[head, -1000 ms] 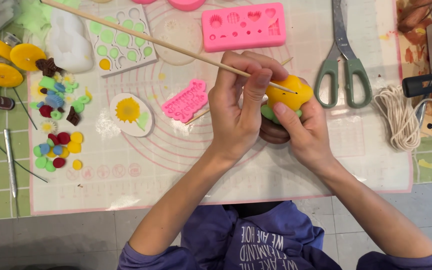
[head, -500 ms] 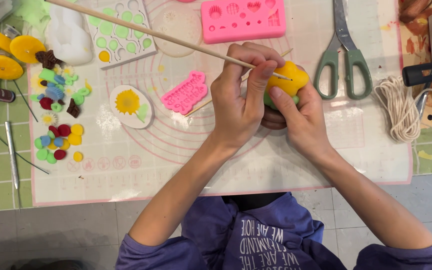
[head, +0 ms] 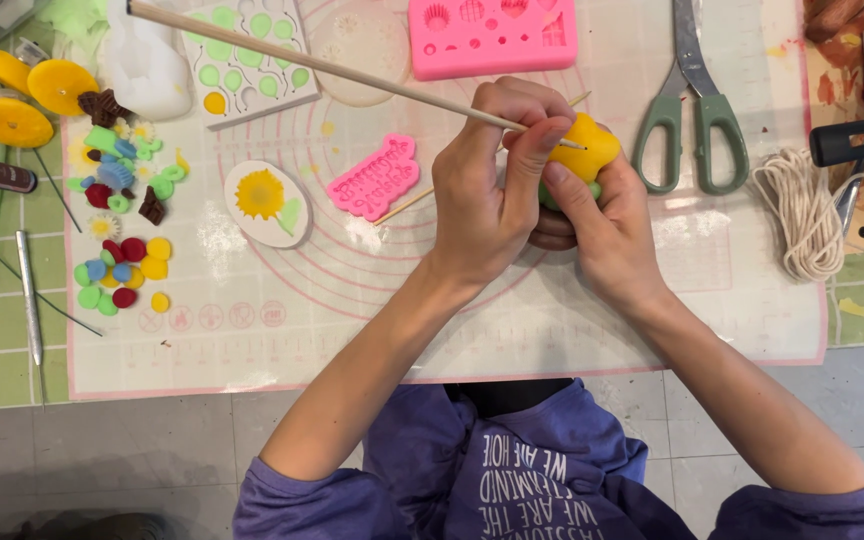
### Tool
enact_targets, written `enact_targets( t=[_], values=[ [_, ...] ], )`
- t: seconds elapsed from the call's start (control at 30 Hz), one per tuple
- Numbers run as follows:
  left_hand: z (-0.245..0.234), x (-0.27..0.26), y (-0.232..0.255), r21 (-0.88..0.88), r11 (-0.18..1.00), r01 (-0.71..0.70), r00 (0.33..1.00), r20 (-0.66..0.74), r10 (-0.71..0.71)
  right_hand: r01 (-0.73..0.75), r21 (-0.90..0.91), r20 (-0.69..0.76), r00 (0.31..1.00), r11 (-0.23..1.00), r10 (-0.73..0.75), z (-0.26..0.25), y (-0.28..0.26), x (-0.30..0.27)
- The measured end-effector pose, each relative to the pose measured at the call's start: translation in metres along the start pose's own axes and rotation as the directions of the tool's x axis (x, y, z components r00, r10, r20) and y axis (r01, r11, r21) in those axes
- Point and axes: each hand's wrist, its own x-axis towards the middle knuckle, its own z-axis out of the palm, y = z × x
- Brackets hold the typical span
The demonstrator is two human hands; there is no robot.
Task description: Decorating a small star-shaped candle using a wooden stick to add details and preparing a tube of adhesive or paint.
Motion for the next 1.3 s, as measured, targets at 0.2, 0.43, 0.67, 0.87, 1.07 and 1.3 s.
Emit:
enact_targets(
  t=[0.2,0.43,0.67,0.87,1.07,1.3],
  values=[
    [0.0006,0.0003,0.0,-0.023,1.0,-0.01,1.0,0.005,0.01,-0.001,0.016,-0.005,1.0,1.0,0.001,-0.0005,0.0019,0.001],
    [0.0013,0.0004,-0.0006,-0.025,1.0,-0.017,1.0,0.006,0.017,-0.016,0.028,-0.006,1.0,0.999,0.017,-0.0007,0.0008,0.0009],
    [0.0009,0.0006,-0.0014,-0.026,0.999,-0.021,1.0,0.008,0.021,-0.024,0.03,0.001,1.0,0.999,0.024,-0.0005,0.0001,0.0015],
    [0.0012,0.0007,-0.0014,-0.024,0.999,-0.023,1.0,0.01,0.023,-0.032,0.052,-0.003,0.999,0.998,0.032,-0.0007,0.0008,0.0013],
    [0.0013,0.0008,-0.001,-0.02,0.999,-0.025,1.0,0.012,0.025,-0.025,0.047,-0.004,1.0,0.999,0.025,-0.0006,0.0005,0.0014],
    [0.0013,0.0009,-0.0014,-0.018,1.0,-0.021,1.0,0.014,0.022,-0.01,0.03,0.004,1.0,1.0,0.01,-0.0022,0.0024,0.0015]
  ],
)
